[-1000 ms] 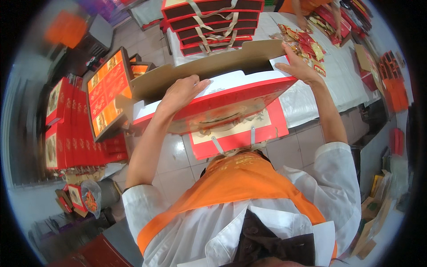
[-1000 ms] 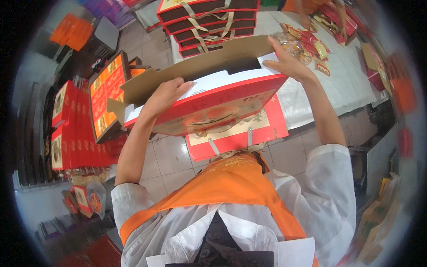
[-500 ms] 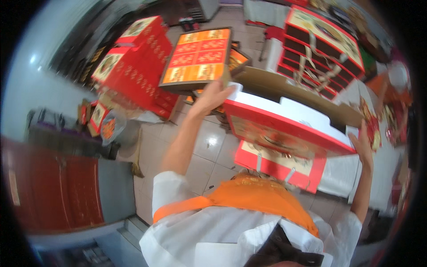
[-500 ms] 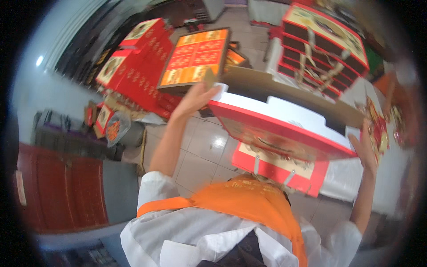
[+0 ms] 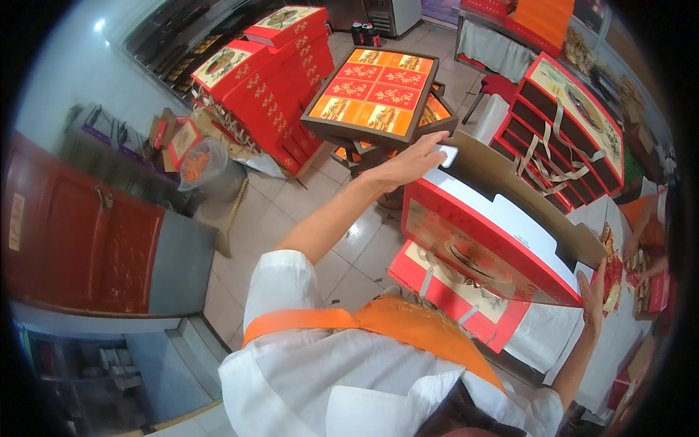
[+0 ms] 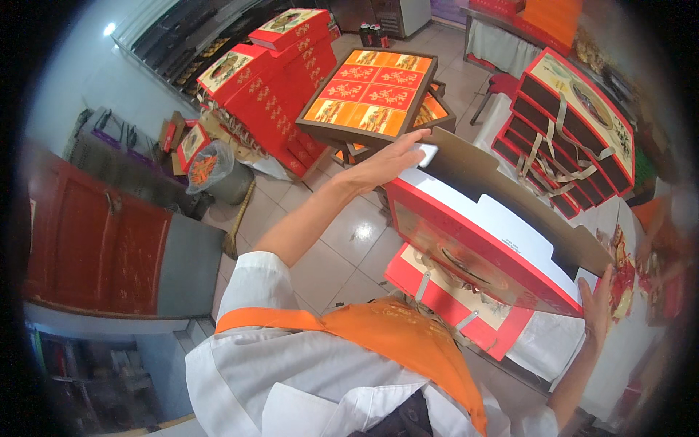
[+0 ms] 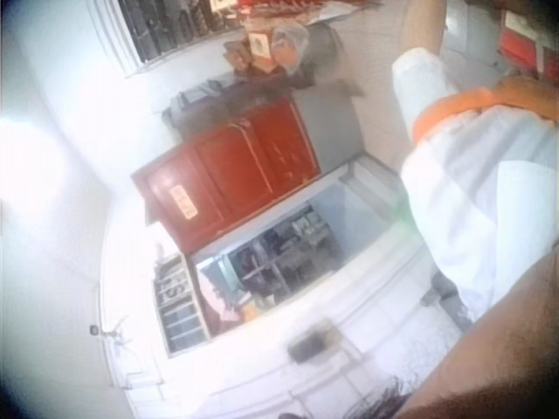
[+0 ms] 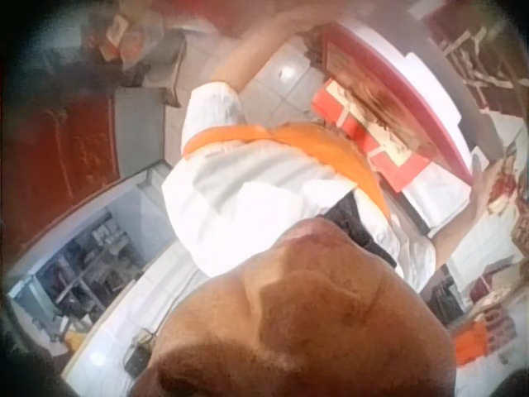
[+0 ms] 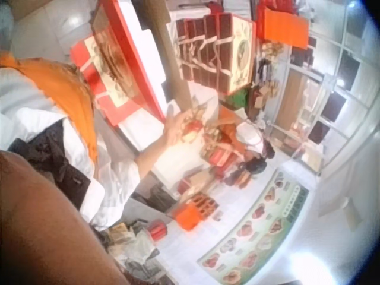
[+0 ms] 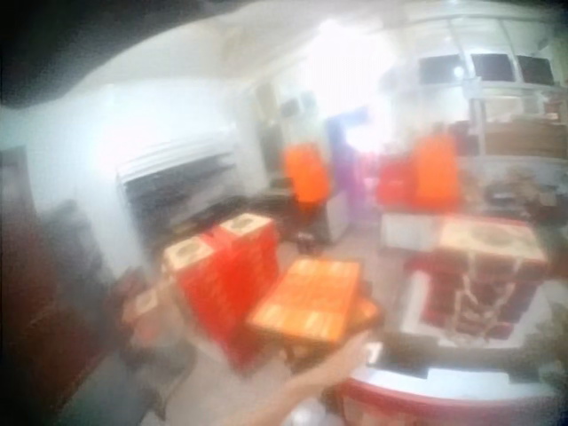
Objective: The person assembles red and orange gift boxes by folding flaps, inserting inner trays, and closing lids. They repeatedly handle multiple boxes, stacking completed units on the table.
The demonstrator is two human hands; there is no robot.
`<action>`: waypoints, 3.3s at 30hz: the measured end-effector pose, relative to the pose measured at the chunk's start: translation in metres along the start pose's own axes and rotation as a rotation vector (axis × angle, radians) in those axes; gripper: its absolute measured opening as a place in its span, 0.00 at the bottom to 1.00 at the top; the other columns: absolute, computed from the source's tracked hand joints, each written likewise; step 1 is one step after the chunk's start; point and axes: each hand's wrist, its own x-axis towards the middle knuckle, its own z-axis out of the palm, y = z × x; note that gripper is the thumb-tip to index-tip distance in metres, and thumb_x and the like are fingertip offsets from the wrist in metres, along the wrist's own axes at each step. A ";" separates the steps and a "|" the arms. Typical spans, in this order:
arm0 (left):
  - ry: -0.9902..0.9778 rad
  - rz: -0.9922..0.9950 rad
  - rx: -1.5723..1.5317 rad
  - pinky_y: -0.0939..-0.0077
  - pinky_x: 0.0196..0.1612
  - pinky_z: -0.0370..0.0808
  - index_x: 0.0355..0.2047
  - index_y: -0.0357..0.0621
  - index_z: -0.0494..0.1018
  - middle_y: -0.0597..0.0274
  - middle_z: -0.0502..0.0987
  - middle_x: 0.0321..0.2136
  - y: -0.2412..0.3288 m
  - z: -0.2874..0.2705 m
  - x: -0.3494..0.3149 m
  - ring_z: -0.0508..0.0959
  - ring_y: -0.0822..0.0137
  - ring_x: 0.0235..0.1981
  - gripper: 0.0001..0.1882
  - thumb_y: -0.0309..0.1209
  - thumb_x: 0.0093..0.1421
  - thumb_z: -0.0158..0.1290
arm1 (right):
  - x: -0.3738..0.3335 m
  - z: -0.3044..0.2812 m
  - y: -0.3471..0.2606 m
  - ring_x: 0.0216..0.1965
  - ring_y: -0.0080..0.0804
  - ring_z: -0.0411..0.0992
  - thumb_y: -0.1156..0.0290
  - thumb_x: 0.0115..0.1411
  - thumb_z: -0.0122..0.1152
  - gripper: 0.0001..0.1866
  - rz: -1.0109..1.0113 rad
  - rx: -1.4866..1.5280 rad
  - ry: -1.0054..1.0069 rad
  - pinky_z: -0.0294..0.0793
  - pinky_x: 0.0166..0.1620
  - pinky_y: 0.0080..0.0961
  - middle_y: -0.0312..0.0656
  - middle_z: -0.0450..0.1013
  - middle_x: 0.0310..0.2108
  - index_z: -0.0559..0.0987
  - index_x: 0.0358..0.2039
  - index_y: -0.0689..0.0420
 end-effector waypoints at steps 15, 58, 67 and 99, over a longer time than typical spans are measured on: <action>-0.044 0.279 -0.006 0.68 0.66 0.45 0.45 0.43 0.74 0.57 0.52 0.64 -0.003 0.004 0.011 0.49 0.61 0.66 0.17 0.22 0.53 0.48 | -0.003 0.015 -0.006 0.68 0.38 0.42 0.70 0.59 0.50 0.11 -0.408 0.866 0.097 0.37 0.67 0.39 0.44 0.50 0.66 0.74 0.43 0.53; 0.272 0.091 -0.298 0.57 0.58 0.64 0.55 0.46 0.64 0.55 0.66 0.55 -0.004 0.014 -0.049 0.66 0.58 0.56 0.35 0.60 0.64 0.26 | -0.111 -0.001 0.008 0.58 0.32 0.59 0.46 0.65 0.39 0.24 -0.080 1.606 0.035 0.64 0.57 0.32 0.42 0.57 0.59 0.71 0.44 0.54; 0.010 0.193 -0.390 0.59 0.61 0.58 0.66 0.54 0.38 0.62 0.48 0.65 -0.109 0.059 -0.010 0.55 0.60 0.63 0.53 0.65 0.50 0.50 | -0.103 0.043 0.072 0.64 0.33 0.48 0.43 0.50 0.63 0.56 0.026 1.062 0.115 0.48 0.64 0.32 0.42 0.50 0.64 0.41 0.66 0.58; -0.891 -0.276 0.353 0.75 0.48 0.67 0.44 0.31 0.71 0.62 0.75 0.36 -0.049 0.181 0.048 0.70 0.72 0.40 0.23 0.43 0.65 0.44 | -0.135 0.046 0.009 0.52 0.36 0.66 0.57 0.53 0.62 0.28 -0.291 -0.015 0.943 0.61 0.56 0.34 0.46 0.69 0.48 0.69 0.49 0.61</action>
